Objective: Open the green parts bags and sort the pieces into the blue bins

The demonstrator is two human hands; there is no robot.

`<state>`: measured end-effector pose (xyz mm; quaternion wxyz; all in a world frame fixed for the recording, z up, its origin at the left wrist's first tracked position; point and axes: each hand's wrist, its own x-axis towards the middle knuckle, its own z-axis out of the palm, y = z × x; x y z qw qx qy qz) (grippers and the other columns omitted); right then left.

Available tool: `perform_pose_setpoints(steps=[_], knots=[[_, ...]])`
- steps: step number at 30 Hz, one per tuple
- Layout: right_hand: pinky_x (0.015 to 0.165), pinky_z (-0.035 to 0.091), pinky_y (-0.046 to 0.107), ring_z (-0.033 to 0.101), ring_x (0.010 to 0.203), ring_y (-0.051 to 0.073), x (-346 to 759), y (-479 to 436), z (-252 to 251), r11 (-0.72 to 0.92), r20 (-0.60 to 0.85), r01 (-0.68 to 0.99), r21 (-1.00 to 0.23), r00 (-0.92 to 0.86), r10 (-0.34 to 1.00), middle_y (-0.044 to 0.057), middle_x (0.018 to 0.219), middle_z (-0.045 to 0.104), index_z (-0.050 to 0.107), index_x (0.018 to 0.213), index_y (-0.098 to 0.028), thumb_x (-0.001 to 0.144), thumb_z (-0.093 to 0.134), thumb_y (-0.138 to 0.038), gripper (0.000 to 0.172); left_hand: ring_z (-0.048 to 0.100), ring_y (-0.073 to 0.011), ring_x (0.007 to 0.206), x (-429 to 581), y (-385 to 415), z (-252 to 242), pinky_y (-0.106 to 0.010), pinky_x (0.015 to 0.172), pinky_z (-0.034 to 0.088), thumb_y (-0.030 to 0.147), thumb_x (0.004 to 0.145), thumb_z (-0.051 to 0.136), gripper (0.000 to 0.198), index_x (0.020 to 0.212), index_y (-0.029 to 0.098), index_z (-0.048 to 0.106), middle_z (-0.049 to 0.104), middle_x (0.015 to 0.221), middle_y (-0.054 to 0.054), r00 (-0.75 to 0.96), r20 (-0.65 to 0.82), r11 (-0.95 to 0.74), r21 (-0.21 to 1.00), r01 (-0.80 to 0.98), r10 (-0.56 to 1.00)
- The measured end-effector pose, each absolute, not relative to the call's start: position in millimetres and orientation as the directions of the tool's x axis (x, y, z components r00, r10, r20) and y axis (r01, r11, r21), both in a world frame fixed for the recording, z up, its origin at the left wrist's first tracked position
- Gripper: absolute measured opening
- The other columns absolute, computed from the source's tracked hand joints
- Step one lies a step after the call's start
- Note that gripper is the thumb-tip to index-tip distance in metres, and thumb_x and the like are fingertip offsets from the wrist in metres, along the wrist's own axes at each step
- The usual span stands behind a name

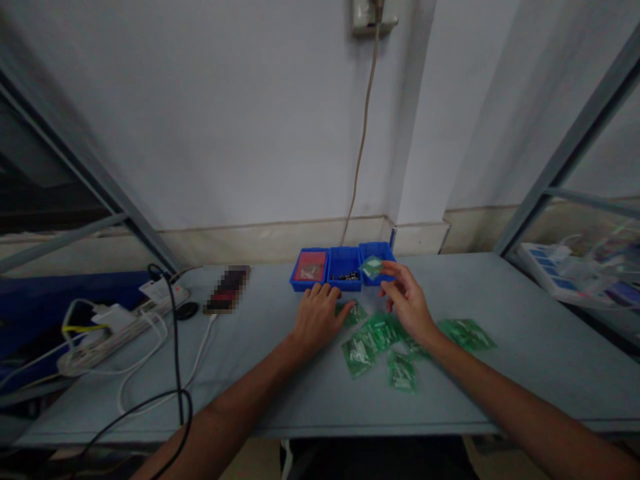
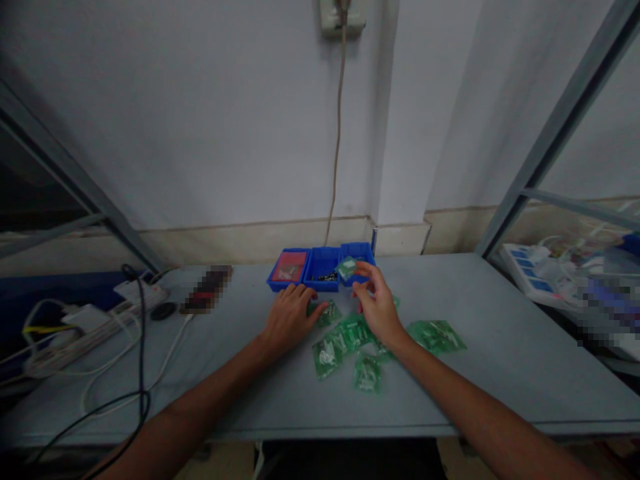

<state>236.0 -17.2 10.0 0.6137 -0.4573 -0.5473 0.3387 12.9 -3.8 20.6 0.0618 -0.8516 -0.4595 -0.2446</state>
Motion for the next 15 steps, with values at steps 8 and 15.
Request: perform_pose_setpoints(steps=[8,15], knots=[[0.048,0.046,0.026,0.062,0.071,0.018,234.0,-12.8,-2.8,0.362,0.394,0.217,-0.906,0.126,0.91,0.007,0.111,0.065,0.054,0.13,-0.025,0.099,0.059,-0.04,0.035,0.056,-0.0297,0.102,13.9,-3.6,13.5,-0.043,0.09,0.045,0.056,0.09,0.077,0.04,0.105,0.02,0.067,0.064,0.107,-0.009,0.533,0.421,-0.64,0.165,0.75,0.734],[0.067,0.05,0.032,0.063,0.079,0.021,229.8,-23.3,8.5,0.392,0.415,0.359,-0.847,-0.013,0.91,0.004,0.098,0.068,0.066,0.114,-0.023,0.102,0.057,-0.034,0.019,0.061,-0.0263,0.101,16.6,-3.2,14.0,-0.04,0.088,0.043,0.031,0.097,0.073,0.016,0.101,0.021,0.061,0.07,0.104,-0.005,0.541,0.406,-0.67,0.327,0.667,0.737]])
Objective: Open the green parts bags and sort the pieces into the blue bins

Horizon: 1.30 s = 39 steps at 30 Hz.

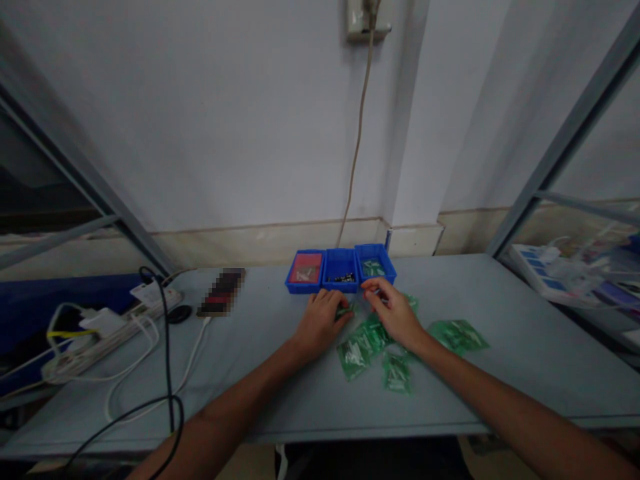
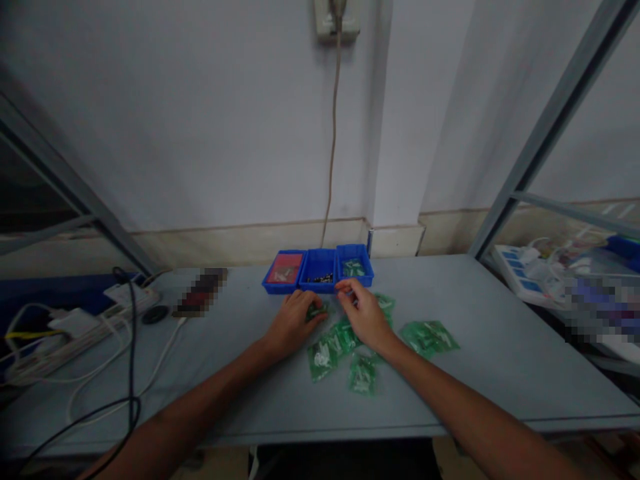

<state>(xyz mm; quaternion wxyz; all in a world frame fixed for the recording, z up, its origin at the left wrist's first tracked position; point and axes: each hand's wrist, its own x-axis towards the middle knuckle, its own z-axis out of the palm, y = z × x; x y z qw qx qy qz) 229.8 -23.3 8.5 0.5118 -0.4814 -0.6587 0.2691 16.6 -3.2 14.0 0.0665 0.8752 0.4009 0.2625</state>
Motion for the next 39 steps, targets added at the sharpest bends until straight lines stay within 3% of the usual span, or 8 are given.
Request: perform_pose_setpoints(steps=[5,9,12,16,19,25,29,39], knots=[[0.074,0.049,0.032,0.064,0.083,0.02,226.1,-30.0,12.8,0.476,0.46,0.425,-0.77,-0.146,0.876,0.004,0.106,0.068,0.063,0.116,-0.024,0.101,0.061,-0.03,0.016,0.066,-0.0236,0.098,17.8,-2.9,16.4,-0.039,0.092,0.045,0.034,0.099,0.07,0.016,0.106,0.023,0.061,0.073,0.104,-0.003,0.434,0.472,-0.64,0.524,0.562,0.767],[0.074,0.049,0.032,0.062,0.081,0.019,225.7,-32.0,14.6,0.478,0.453,0.347,-0.807,-0.155,0.878,0.002,0.098,0.067,0.062,0.11,-0.024,0.102,0.061,-0.035,0.014,0.069,-0.0236,0.103,18.9,-2.1,17.0,-0.037,0.093,0.05,0.038,0.098,0.071,0.023,0.115,0.024,0.062,0.074,0.11,-0.005,0.374,0.452,-0.583,0.693,0.425,0.81],[0.072,0.049,0.031,0.061,0.08,0.02,226.6,-30.2,14.0,0.472,0.447,0.303,-0.828,-0.15,0.882,0.002,0.094,0.067,0.063,0.11,-0.024,0.1,0.065,-0.039,0.018,0.069,-0.0247,0.106,19.6,-3.7,17.4,-0.038,0.095,0.052,0.036,0.097,0.072,0.028,0.121,0.024,0.062,0.074,0.114,-0.007,0.37,0.429,-0.554,0.746,0.368,0.824],[0.073,0.047,0.031,0.061,0.08,0.02,227.0,-27.9,13.5,0.472,0.437,0.31,-0.825,-0.178,0.881,0.001,0.087,0.066,0.068,0.101,-0.023,0.102,0.062,-0.04,0.018,0.068,-0.0252,0.108,20.5,-5.9,17.4,-0.039,0.097,0.051,0.033,0.096,0.073,0.033,0.125,0.023,0.061,0.072,0.12,-0.009,0.391,0.422,-0.555,0.759,0.342,0.818],[0.073,0.045,0.03,0.059,0.079,0.02,227.5,-27.7,15.2,0.471,0.461,0.316,-0.824,-0.111,0.881,0.0,0.087,0.063,0.065,0.099,-0.023,0.102,0.061,-0.039,0.018,0.066,-0.0214,0.095,20.9,-4.9,18.3,-0.034,0.087,0.052,0.034,0.098,0.07,0.036,0.129,0.021,0.056,0.071,0.111,-0.007,0.37,0.42,-0.539,0.775,0.329,0.829],[0.073,0.046,0.03,0.058,0.081,0.02,229.7,-28.0,18.9,0.473,0.478,0.307,-0.826,-0.062,0.876,0.001,0.09,0.062,0.064,0.101,-0.024,0.102,0.061,-0.04,0.017,0.06,-0.0193,0.086,18.7,-1.3,24.8,-0.032,0.081,0.048,0.034,0.103,0.06,0.016,0.1,0.019,0.062,0.067,0.093,-0.004,0.374,0.455,-0.578,0.733,0.359,0.808],[0.073,0.046,0.031,0.059,0.082,0.021,228.6,-28.1,18.6,0.47,0.466,0.308,-0.827,-0.092,0.88,0.002,0.094,0.064,0.065,0.105,-0.023,0.101,0.064,-0.039,0.017,0.06,-0.0195,0.088,18.4,-3.1,26.4,-0.031,0.082,0.048,0.033,0.103,0.059,0.016,0.107,0.019,0.063,0.068,0.099,-0.005,0.373,0.471,-0.59,0.734,0.337,0.799],[0.072,0.044,0.031,0.056,0.079,0.02,228.8,-25.9,15.0,0.46,0.443,0.237,-0.856,-0.121,0.888,0.0,0.088,0.061,0.066,0.104,-0.024,0.1,0.065,-0.04,0.017,0.06,-0.0207,0.086,17.8,-1.3,23.2,-0.032,0.079,0.046,0.036,0.103,0.061,0.019,0.095,0.019,0.064,0.066,0.091,-0.005,0.412,0.505,-0.644,0.676,0.359,0.759]])
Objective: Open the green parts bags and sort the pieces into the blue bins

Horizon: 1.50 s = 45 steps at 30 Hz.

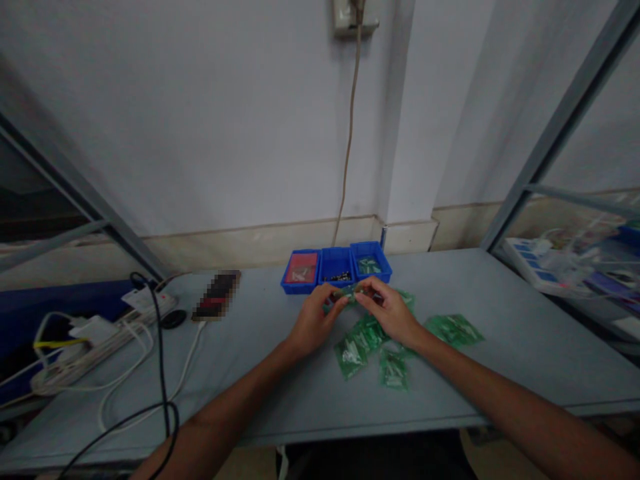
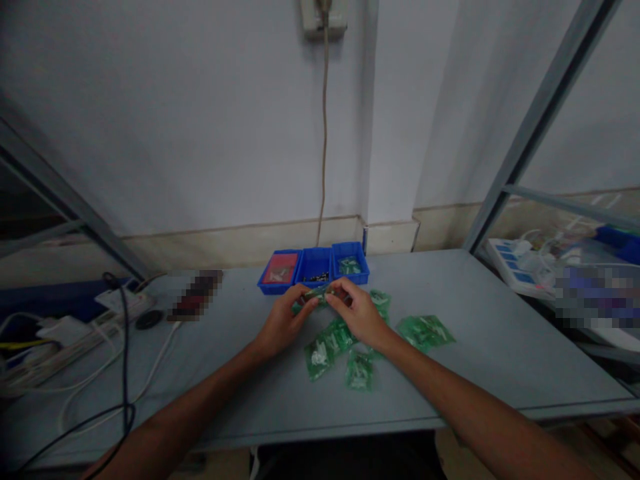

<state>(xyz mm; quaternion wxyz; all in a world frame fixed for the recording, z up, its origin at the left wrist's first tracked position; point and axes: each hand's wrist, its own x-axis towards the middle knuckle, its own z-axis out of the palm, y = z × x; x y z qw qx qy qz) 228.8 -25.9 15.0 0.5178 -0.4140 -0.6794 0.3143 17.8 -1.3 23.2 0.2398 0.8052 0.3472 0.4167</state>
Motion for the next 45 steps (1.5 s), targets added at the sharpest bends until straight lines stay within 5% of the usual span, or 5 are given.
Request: perform_pose_setpoints(steps=[12,19,29,45], knots=[[0.068,0.039,0.029,0.05,0.073,0.018,227.6,-27.7,15.1,0.473,0.458,0.262,-0.841,-0.121,0.881,-0.002,0.078,0.052,0.059,0.089,-0.023,0.101,0.063,-0.04,0.022,0.057,-0.02,0.084,18.7,-3.6,21.1,-0.032,0.078,0.044,0.036,0.104,0.059,0.02,0.095,0.019,0.062,0.064,0.089,-0.004,0.415,0.5,-0.646,0.655,0.393,0.76],[0.073,0.044,0.031,0.054,0.081,0.02,228.3,-27.9,10.6,0.463,0.449,0.246,-0.852,-0.115,0.886,0.0,0.092,0.058,0.06,0.112,-0.024,0.099,0.065,-0.037,0.019,0.056,-0.0192,0.083,19.3,-2.4,17.4,-0.031,0.077,0.043,0.033,0.106,0.056,0.019,0.093,0.019,0.058,0.061,0.089,-0.003,0.423,0.515,-0.663,0.64,0.388,0.745],[0.073,0.044,0.031,0.054,0.08,0.02,230.7,-26.1,11.0,0.463,0.44,0.263,-0.846,-0.144,0.886,0.0,0.092,0.059,0.062,0.116,-0.024,0.097,0.067,-0.035,0.022,0.058,-0.0212,0.086,18.5,-2.7,19.3,-0.033,0.078,0.045,0.034,0.105,0.059,0.017,0.095,0.021,0.06,0.064,0.09,-0.003,0.456,0.543,-0.707,0.586,0.395,0.705],[0.069,0.041,0.03,0.053,0.077,0.019,230.2,-26.1,8.7,0.474,0.43,0.286,-0.833,-0.204,0.879,0.0,0.083,0.059,0.063,0.092,-0.022,0.102,0.061,-0.044,0.024,0.06,-0.0208,0.087,19.8,-5.9,19.3,-0.034,0.081,0.048,0.037,0.104,0.061,0.017,0.101,0.02,0.063,0.065,0.092,-0.004,0.456,0.512,-0.678,0.633,0.373,0.728]])
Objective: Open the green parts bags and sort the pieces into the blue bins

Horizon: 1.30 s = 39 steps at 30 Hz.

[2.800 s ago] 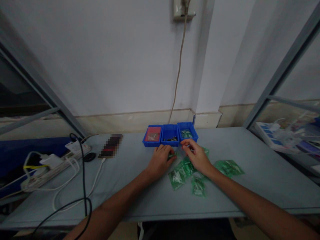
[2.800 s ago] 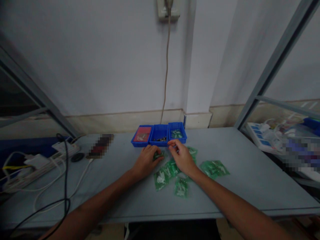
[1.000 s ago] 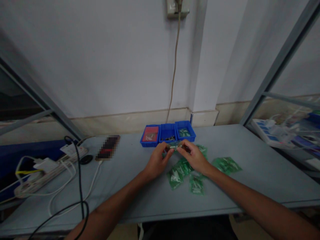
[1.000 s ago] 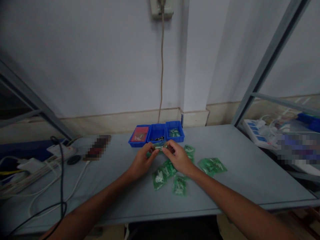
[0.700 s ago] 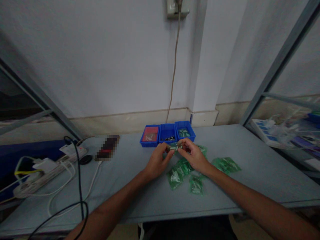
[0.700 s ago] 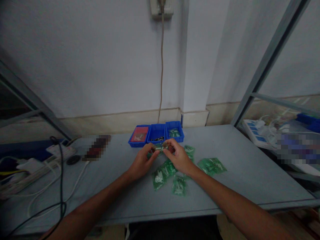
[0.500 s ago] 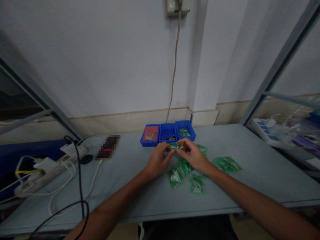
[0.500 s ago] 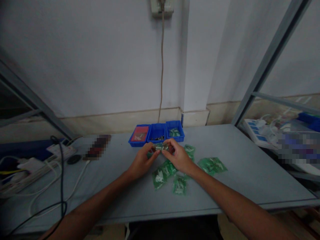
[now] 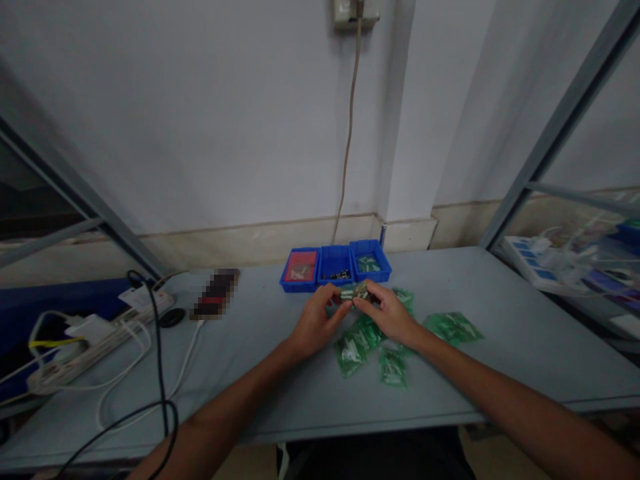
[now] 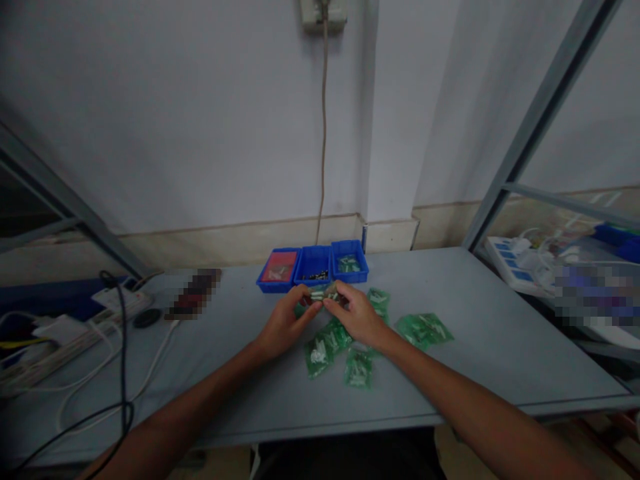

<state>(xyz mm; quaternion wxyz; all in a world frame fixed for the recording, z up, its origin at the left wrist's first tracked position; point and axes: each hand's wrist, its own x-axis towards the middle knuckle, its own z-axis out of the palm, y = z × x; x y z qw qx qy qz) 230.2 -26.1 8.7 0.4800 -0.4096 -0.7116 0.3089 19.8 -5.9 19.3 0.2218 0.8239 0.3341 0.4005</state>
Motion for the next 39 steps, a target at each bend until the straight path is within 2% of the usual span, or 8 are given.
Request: perform_pose_setpoints(steps=[6,16,18,22,28,33,39], knots=[[0.07,0.041,0.03,0.052,0.077,0.019,228.1,-28.2,10.6,0.46,0.425,0.296,-0.837,-0.178,0.888,-0.001,0.083,0.055,0.062,0.097,-0.023,0.101,0.063,-0.045,0.022,0.059,-0.0201,0.084,19.9,-2.4,18.8,-0.033,0.078,0.047,0.033,0.104,0.06,0.015,0.101,0.019,0.064,0.066,0.093,-0.005,0.434,0.504,-0.657,0.661,0.362,0.747],[0.066,0.039,0.029,0.05,0.073,0.018,229.3,-26.7,11.2,0.453,0.417,0.323,-0.831,-0.179,0.891,-0.003,0.077,0.051,0.059,0.089,-0.023,0.102,0.062,-0.046,0.026,0.056,-0.0187,0.079,18.5,-4.1,18.5,-0.03,0.073,0.043,0.036,0.106,0.057,0.024,0.088,0.019,0.058,0.06,0.083,-0.002,0.419,0.519,-0.663,0.65,0.372,0.745],[0.067,0.04,0.029,0.052,0.074,0.019,229.0,-27.6,12.4,0.455,0.418,0.311,-0.834,-0.182,0.89,-0.002,0.079,0.054,0.06,0.092,-0.023,0.101,0.062,-0.045,0.025,0.057,-0.0188,0.081,19.1,-4.2,18.5,-0.031,0.075,0.044,0.036,0.105,0.059,0.021,0.091,0.019,0.06,0.062,0.085,-0.002,0.421,0.514,-0.657,0.664,0.357,0.747],[0.074,0.044,0.03,0.057,0.082,0.019,228.1,-29.2,14.6,0.48,0.446,0.281,-0.831,-0.18,0.877,0.001,0.096,0.063,0.064,0.109,-0.024,0.1,0.065,-0.042,0.021,0.06,-0.0197,0.086,20.1,-3.2,18.8,-0.032,0.08,0.048,0.036,0.103,0.063,0.016,0.104,0.02,0.062,0.066,0.095,-0.004,0.417,0.517,-0.649,0.703,0.291,0.747],[0.066,0.041,0.03,0.052,0.073,0.019,228.0,-28.5,13.0,0.479,0.451,0.318,-0.818,-0.162,0.878,-0.002,0.078,0.053,0.06,0.087,-0.023,0.101,0.063,-0.045,0.027,0.059,-0.0206,0.084,19.8,-5.2,20.8,-0.033,0.078,0.047,0.037,0.105,0.059,0.018,0.101,0.02,0.065,0.066,0.09,-0.005,0.423,0.509,-0.654,0.67,0.352,0.749],[0.072,0.044,0.031,0.058,0.079,0.02,229.2,-27.7,13.7,0.482,0.455,0.316,-0.817,-0.162,0.876,0.001,0.09,0.063,0.066,0.101,-0.023,0.1,0.064,-0.04,0.017,0.061,-0.0199,0.088,21.2,-6.1,21.0,-0.032,0.082,0.049,0.033,0.1,0.067,0.013,0.104,0.02,0.065,0.067,0.096,-0.004,0.423,0.524,-0.661,0.685,0.307,0.739],[0.073,0.045,0.03,0.058,0.08,0.019,228.8,-28.0,14.4,0.458,0.425,0.275,-0.845,-0.172,0.889,0.001,0.091,0.063,0.065,0.103,-0.023,0.099,0.065,-0.037,0.015,0.062,-0.0207,0.092,21.3,-5.2,21.7,-0.033,0.083,0.049,0.031,0.102,0.064,0.015,0.112,0.021,0.066,0.069,0.102,-0.006,0.457,0.521,-0.678,0.667,0.309,0.721]])
